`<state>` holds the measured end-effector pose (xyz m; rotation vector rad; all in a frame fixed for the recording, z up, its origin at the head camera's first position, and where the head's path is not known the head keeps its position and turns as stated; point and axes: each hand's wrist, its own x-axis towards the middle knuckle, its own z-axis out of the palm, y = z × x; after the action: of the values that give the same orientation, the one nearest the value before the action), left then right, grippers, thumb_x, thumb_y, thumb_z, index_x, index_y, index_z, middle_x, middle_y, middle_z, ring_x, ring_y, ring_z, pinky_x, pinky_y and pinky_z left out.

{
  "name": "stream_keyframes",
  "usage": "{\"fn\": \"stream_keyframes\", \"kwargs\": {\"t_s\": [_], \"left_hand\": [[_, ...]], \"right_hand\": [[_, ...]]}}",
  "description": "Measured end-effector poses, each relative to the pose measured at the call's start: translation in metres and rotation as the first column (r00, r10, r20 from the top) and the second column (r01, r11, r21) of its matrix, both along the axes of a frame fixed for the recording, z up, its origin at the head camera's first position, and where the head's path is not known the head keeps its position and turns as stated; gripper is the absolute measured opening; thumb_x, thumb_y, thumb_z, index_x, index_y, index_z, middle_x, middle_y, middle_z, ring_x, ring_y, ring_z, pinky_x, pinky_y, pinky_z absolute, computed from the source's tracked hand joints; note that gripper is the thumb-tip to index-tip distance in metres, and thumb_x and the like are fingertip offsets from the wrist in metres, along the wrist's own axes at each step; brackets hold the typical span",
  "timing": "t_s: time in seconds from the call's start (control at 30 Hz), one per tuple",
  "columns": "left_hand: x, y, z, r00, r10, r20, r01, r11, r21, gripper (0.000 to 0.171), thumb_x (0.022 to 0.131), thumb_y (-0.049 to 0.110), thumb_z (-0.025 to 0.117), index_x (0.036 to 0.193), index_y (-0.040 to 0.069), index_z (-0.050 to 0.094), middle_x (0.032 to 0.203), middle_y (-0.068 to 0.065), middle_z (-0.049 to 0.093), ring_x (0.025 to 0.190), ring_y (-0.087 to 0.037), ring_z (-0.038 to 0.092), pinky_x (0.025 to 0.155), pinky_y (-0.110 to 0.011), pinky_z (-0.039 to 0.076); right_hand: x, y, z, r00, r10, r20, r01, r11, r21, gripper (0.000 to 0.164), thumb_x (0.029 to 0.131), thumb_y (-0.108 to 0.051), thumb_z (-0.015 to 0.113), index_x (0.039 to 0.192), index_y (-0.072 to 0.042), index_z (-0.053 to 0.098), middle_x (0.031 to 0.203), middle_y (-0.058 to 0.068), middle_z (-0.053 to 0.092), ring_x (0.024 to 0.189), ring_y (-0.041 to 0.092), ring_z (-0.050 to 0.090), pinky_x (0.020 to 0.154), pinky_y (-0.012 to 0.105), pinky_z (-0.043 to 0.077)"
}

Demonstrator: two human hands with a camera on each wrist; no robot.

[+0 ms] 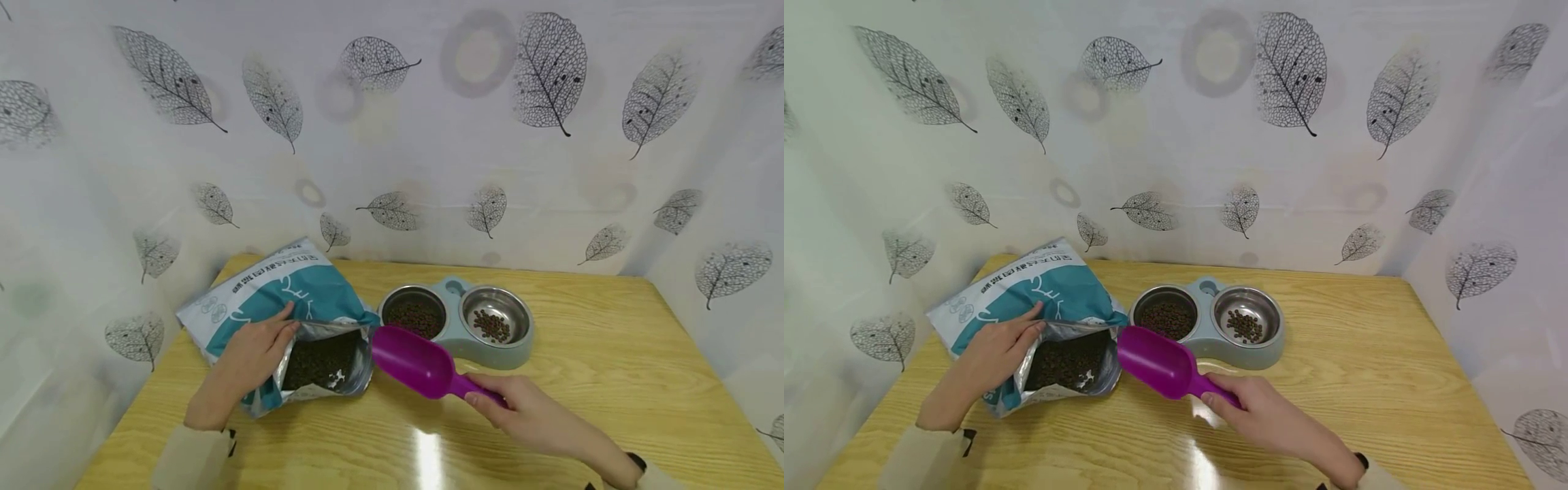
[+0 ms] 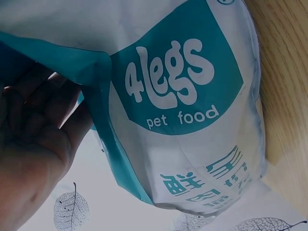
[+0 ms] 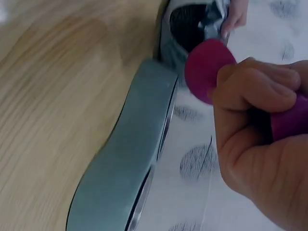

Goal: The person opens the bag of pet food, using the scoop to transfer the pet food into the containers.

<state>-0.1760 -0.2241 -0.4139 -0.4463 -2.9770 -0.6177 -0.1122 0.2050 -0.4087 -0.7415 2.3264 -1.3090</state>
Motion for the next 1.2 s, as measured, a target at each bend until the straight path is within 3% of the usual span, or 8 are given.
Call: {"fn": "stream_keyframes", "kwargs": {"t_s": [0.27,0.4,0.6,0.7,0.83,0.93,1.13,1.2], "left_hand": [[-0.001,0.000,0.000,1.000,-0.003,-0.018,0.003,1.000,-0.016,0.043,0.112,0.029,0.040,0.140,0.005,0.062,0.151,-0.019,0.052,0.053,-0.014,0.045,0.072,-0.041,0.051],[-0.001,0.000,0.000,0.999,-0.006,-0.032,0.006,1.000,-0.023,0.042,0.111,0.028,0.042,0.139,0.004,0.063,0.150,-0.019,0.053,0.076,-0.025,0.067,0.085,-0.051,0.056],[-0.001,-0.001,0.000,0.999,-0.004,-0.037,0.004,1.000,-0.015,0.042,0.111,0.028,0.042,0.139,0.003,0.063,0.150,-0.019,0.053,0.099,-0.038,0.072,0.091,-0.056,0.055],[-0.001,-0.001,0.000,0.999,-0.006,-0.038,0.006,1.000,-0.010,0.043,0.111,0.029,0.042,0.140,0.003,0.062,0.150,-0.019,0.053,0.115,-0.043,0.068,0.096,-0.058,0.053],[-0.002,0.000,0.000,0.999,-0.008,-0.034,0.007,1.000,-0.013,0.044,0.112,0.029,0.041,0.140,0.003,0.061,0.150,-0.019,0.053,0.095,-0.035,0.072,0.090,-0.054,0.055],[-0.002,0.001,0.001,0.999,-0.005,-0.034,0.004,1.000,-0.016,0.044,0.112,0.029,0.041,0.141,0.003,0.061,0.150,-0.019,0.053,0.088,-0.031,0.071,0.088,-0.053,0.055],[0.000,0.002,0.002,1.000,-0.007,-0.024,0.007,1.000,-0.007,0.045,0.112,0.030,0.041,0.140,0.001,0.061,0.150,-0.020,0.052,0.120,-0.045,0.064,0.097,-0.059,0.052],[0.000,0.002,0.002,1.000,-0.007,-0.019,0.007,1.000,-0.011,0.045,0.112,0.030,0.041,0.140,0.002,0.061,0.151,-0.020,0.052,0.108,-0.042,0.070,0.093,-0.057,0.054]], "right_hand": [[-0.005,-0.052,-0.008,0.962,0.089,-0.259,-0.077,0.995,0.056,0.018,0.109,-0.025,0.051,0.113,-0.016,0.065,0.072,-0.013,0.056,0.058,-0.011,0.045,0.048,0.014,0.041],[-0.008,-0.070,-0.012,0.943,0.126,-0.307,-0.101,0.990,0.096,0.015,0.109,-0.021,0.051,0.102,-0.014,0.063,0.072,-0.007,0.063,0.062,-0.011,0.053,0.052,0.012,0.045],[-0.009,-0.093,-0.012,0.924,0.128,-0.360,-0.045,0.972,0.232,0.012,0.106,-0.019,0.056,0.099,-0.011,0.061,0.064,-0.011,0.052,0.052,-0.008,0.040,0.046,0.012,0.035],[-0.006,-0.106,-0.011,0.861,0.137,-0.490,0.041,0.941,0.335,0.016,0.103,-0.018,0.060,0.111,-0.005,0.063,0.061,-0.006,0.054,0.049,0.002,0.047,0.044,0.017,0.037],[-0.001,-0.123,-0.007,0.808,0.137,-0.572,0.184,0.865,0.467,0.033,0.101,-0.024,0.063,0.123,0.001,0.062,0.060,0.004,0.058,0.051,0.019,0.057,0.042,0.031,0.042],[0.000,-0.131,-0.001,0.840,0.131,-0.527,0.189,0.839,0.510,0.030,0.101,-0.024,0.062,0.119,0.000,0.062,0.059,0.007,0.057,0.051,0.023,0.058,0.042,0.035,0.043],[-0.017,-0.126,0.008,0.974,0.096,-0.207,-0.029,0.952,0.306,0.021,0.105,-0.019,0.056,0.085,-0.012,0.057,0.059,-0.006,0.045,0.049,0.006,0.043,0.047,0.023,0.037],[-0.022,-0.124,0.009,0.992,0.093,-0.091,-0.070,0.970,0.233,0.027,0.106,-0.018,0.055,0.080,-0.012,0.056,0.059,-0.009,0.041,0.048,0.003,0.038,0.048,0.019,0.033]]}}
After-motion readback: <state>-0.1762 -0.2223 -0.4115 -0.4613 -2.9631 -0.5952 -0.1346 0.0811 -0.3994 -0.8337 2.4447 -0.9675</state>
